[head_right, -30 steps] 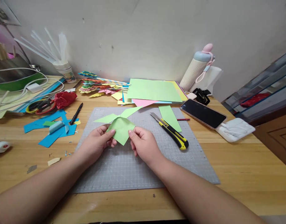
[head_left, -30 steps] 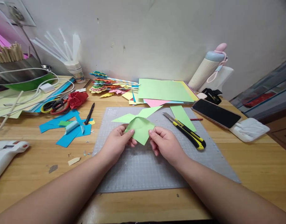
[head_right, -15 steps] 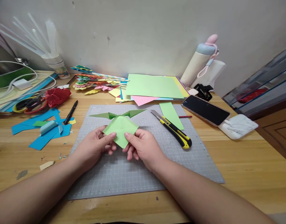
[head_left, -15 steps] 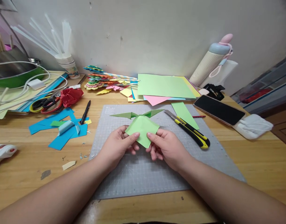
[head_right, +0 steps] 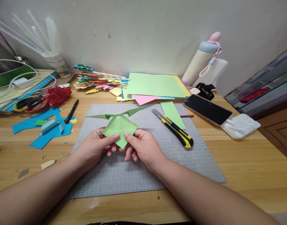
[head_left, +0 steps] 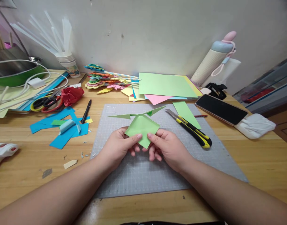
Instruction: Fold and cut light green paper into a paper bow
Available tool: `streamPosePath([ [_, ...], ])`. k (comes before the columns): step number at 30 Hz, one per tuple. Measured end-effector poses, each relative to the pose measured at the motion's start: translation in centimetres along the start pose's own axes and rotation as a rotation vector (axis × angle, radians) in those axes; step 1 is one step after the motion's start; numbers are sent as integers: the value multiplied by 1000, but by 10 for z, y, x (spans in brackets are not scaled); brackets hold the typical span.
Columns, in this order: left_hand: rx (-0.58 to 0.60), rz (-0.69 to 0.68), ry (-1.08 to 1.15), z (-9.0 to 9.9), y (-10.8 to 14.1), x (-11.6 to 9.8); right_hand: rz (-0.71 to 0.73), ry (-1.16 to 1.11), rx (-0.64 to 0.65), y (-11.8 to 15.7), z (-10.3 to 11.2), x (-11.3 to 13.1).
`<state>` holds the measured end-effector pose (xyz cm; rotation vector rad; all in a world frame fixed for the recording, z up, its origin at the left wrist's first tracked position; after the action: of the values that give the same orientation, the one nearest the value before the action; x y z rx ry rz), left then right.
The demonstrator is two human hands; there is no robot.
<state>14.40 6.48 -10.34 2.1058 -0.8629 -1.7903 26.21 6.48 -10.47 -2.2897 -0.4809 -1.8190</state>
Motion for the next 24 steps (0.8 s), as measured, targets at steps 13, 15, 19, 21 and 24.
streamPosePath([
  [13,8,-7,2,0,1,-2,4,45,17,0,-1,-1],
  [15,4,-8,-3,-1,1,-2,3,69,20,0,-1,-1],
  [19,-17,-15,-8,1,2,-1,-6,128,24,-3,2,-1],
  [21,-50,-22,-4,3,1,-1,-33,169,43,0,1,0],
  [24,-117,-39,19,9,1,-1,-94,247,133,18,-10,5],
])
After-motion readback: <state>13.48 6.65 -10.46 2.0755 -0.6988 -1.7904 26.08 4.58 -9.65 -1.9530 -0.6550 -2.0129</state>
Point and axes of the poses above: each hand's wrist, its own y-axis away from the middle knuckle, its own z-axis out of the back of the hand, x = y × z, the point moved 8 cm from there along -y, towards the middle knuckle, and after that the axes turned 14 degrees about z, right-handed, at the moved point
